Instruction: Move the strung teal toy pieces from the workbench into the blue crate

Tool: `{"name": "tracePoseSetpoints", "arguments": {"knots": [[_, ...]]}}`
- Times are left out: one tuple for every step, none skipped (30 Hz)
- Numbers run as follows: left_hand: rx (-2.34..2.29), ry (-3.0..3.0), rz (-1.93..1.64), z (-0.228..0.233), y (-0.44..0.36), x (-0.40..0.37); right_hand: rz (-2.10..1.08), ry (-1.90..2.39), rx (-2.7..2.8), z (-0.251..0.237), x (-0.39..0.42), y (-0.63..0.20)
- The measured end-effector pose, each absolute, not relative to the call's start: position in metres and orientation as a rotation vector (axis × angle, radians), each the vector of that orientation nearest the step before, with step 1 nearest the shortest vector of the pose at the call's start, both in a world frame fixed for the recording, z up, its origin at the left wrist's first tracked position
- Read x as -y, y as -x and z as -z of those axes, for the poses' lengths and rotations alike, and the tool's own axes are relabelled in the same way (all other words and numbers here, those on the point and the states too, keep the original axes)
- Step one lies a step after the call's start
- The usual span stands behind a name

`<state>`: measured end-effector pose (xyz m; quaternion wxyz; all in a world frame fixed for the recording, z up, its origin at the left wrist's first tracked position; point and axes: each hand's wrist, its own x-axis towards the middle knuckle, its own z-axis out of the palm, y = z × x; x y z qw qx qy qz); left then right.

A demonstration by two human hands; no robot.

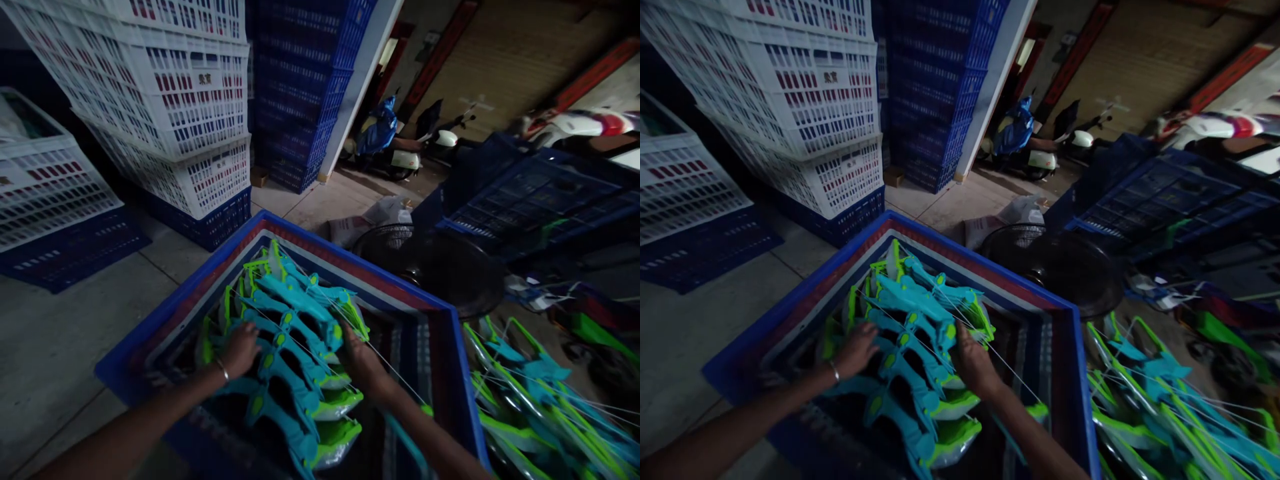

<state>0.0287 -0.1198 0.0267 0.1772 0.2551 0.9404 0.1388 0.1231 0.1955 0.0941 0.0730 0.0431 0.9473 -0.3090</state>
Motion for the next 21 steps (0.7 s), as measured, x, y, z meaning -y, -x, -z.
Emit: {"name": "tracePoseSetpoints", "arguments": {"knots": [[-2.583,-0.783,-0.369,-0.008,-0.036,0.108,0.735,-0.11,-2.907,-0.071,-0.179,-0.108],[-2.52,-0.83,-0.342,0.01,-0.041,0.097,0.574,-0.125,-2.931,-0.046,-0.162,-0.096],[-2.475,-0.861,-0.316,0.026,-0.046,0.086,0.455,-0.156,-2.927,-0.022,-0.145,-0.086],[-2.446,-0.871,-0.286,0.04,-0.049,0.077,0.358,-0.184,-2.917,0.001,-0.129,-0.078],[-2.428,-0.872,-0.255,0.051,-0.051,0.07,0.28,-0.2,-2.896,0.022,-0.115,-0.072],[-2.419,-0.867,-0.227,0.059,-0.052,0.065,0.223,-0.208,-2.873,0.041,-0.105,-0.067],[-2.418,-0.857,-0.2,0.065,-0.053,0.063,0.182,-0.211,-2.851,0.057,-0.097,-0.063],[-2.422,-0.845,-0.177,0.069,-0.053,0.062,0.156,-0.208,-2.836,0.07,-0.092,-0.06],[-2.426,-0.834,-0.157,0.071,-0.053,0.063,0.14,-0.202,-2.828,0.081,-0.089,-0.058],[-2.43,-0.825,-0.139,0.07,-0.052,0.064,0.129,-0.196,-2.828,0.089,-0.088,-0.056],[-2.429,-0.805,-0.122,0.069,-0.052,0.065,0.124,-0.186,-2.84,0.097,-0.087,-0.056],[-2.426,-0.773,-0.107,0.067,-0.05,0.065,0.125,-0.175,-2.857,0.103,-0.086,-0.056],[-2.427,-0.733,-0.095,0.066,-0.049,0.065,0.13,-0.166,-2.874,0.108,-0.085,-0.056],[-2.43,-0.7,-0.09,0.064,-0.047,0.065,0.139,-0.153,-2.892,0.112,-0.084,-0.056],[-2.438,-0.682,-0.088,0.064,-0.046,0.064,0.153,-0.137,-2.906,0.115,-0.083,-0.057],[-2.45,-0.687,-0.083,0.064,-0.045,0.064,0.171,-0.118,-2.914,0.118,-0.082,-0.057],[-2.462,-0.721,-0.075,0.066,-0.045,0.065,0.19,-0.099,-2.916,0.119,-0.08,-0.057],[-2.475,-0.777,-0.06,0.068,-0.046,0.067,0.207,-0.085,-2.914,0.118,-0.078,-0.057],[-2.485,-0.841,-0.041,0.07,-0.049,0.071,0.222,-0.081,-2.911,0.115,-0.077,-0.058],[-2.497,-0.901,-0.021,0.073,-0.053,0.076,0.234,-0.088,-2.906,0.11,-0.075,-0.059],[-2.518,-0.946,-0.003,0.076,-0.056,0.082,0.244,-0.107,-2.899,0.103,-0.073,-0.06]]}}
